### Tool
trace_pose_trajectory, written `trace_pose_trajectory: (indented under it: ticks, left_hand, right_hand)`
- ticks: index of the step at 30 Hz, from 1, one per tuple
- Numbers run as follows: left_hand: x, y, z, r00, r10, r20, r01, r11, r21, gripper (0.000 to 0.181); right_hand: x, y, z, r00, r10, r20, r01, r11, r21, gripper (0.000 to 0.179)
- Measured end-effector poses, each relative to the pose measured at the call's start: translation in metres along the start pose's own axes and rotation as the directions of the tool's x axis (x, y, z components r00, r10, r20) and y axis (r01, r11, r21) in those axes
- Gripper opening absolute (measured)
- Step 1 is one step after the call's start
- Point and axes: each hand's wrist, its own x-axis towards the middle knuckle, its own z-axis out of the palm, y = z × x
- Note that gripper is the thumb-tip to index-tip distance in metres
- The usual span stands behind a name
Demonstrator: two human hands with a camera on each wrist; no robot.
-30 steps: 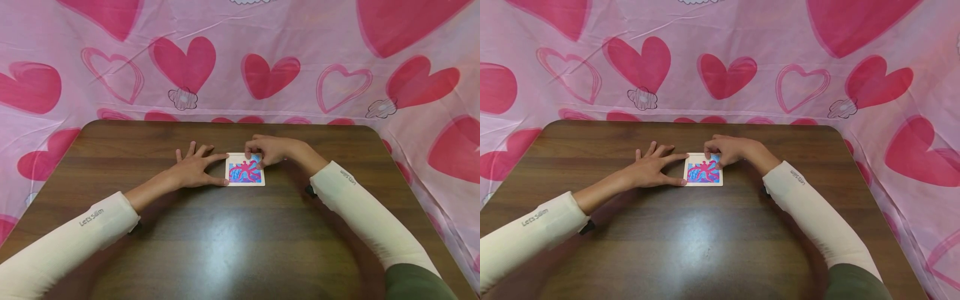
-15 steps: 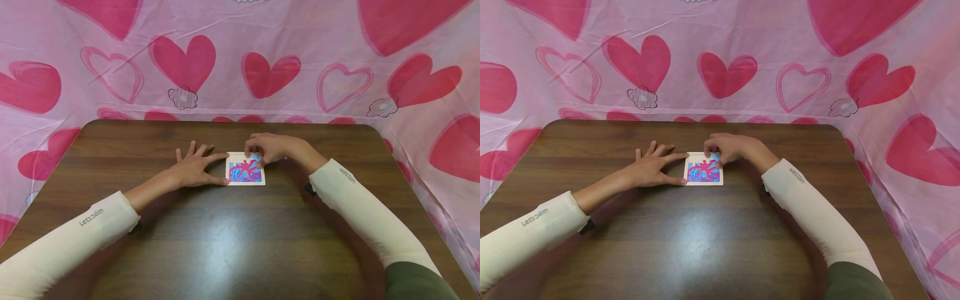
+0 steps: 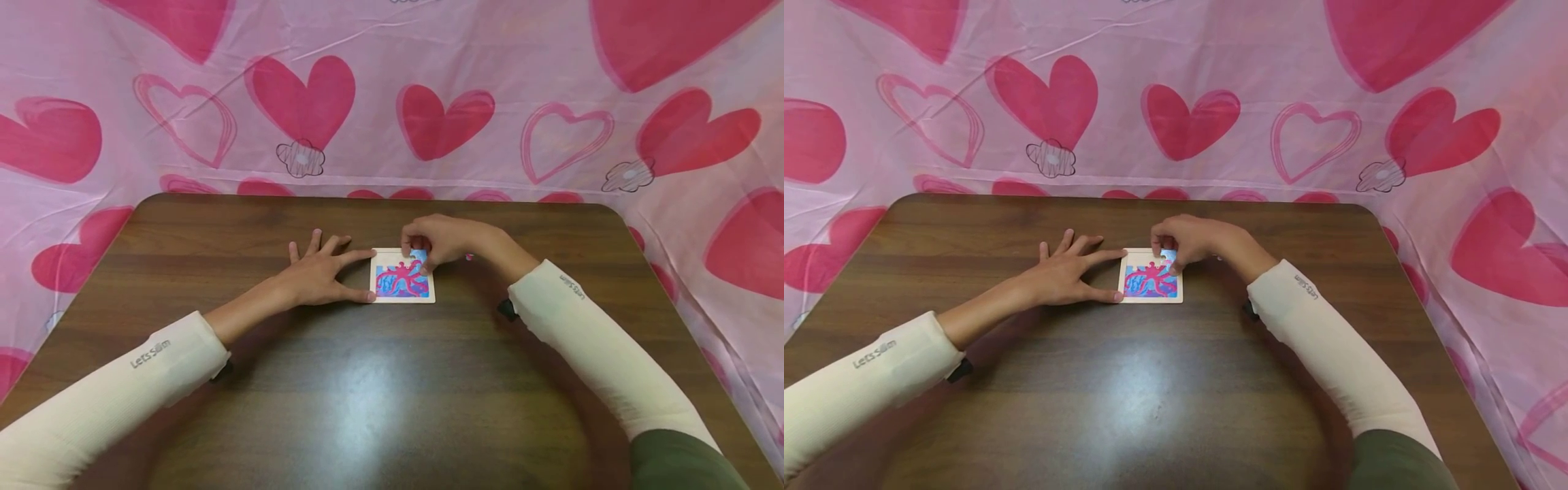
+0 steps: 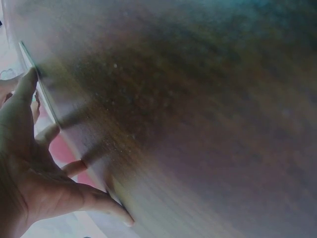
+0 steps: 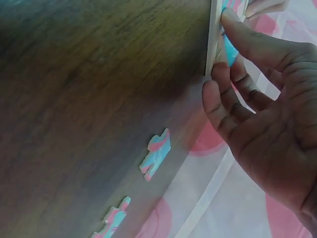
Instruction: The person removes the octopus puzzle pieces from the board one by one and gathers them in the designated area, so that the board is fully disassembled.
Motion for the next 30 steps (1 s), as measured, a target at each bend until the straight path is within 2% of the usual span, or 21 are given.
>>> trace_pose_trajectory:
  ticks: [7,10,16,22,30]
  left_hand:
    - [0.000,0.000,0.000,1.000,-0.003,0.002,0.003,1.000,0.003,0.097]
    - [0.001,0.000,0.000,1.000,0.000,0.004,0.000,1.000,0.002,0.097]
    - [0.000,-0.001,0.000,1.000,-0.001,0.001,0.001,1.000,0.004,0.097]
    - [-0.004,-0.004,-0.001,1.000,-0.012,-0.006,0.012,1.000,0.010,0.097]
    - [-0.003,-0.001,0.001,1.000,-0.002,-0.006,0.002,1.000,0.005,0.096]
  right_hand:
    - [-0.007,0.004,0.002,0.997,-0.036,-0.070,0.043,0.994,0.098,0.025]
    - [-0.010,0.009,0.005,0.993,-0.043,-0.114,0.061,0.984,0.165,0.025]
    - [-0.016,0.014,0.009,0.982,0.049,-0.182,0.009,0.952,0.306,0.033]
    - [-0.025,0.020,0.010,0.977,0.112,-0.181,-0.030,0.913,0.407,0.031]
    - [-0.050,0.031,0.014,0.969,0.146,-0.201,-0.049,0.906,0.421,0.029]
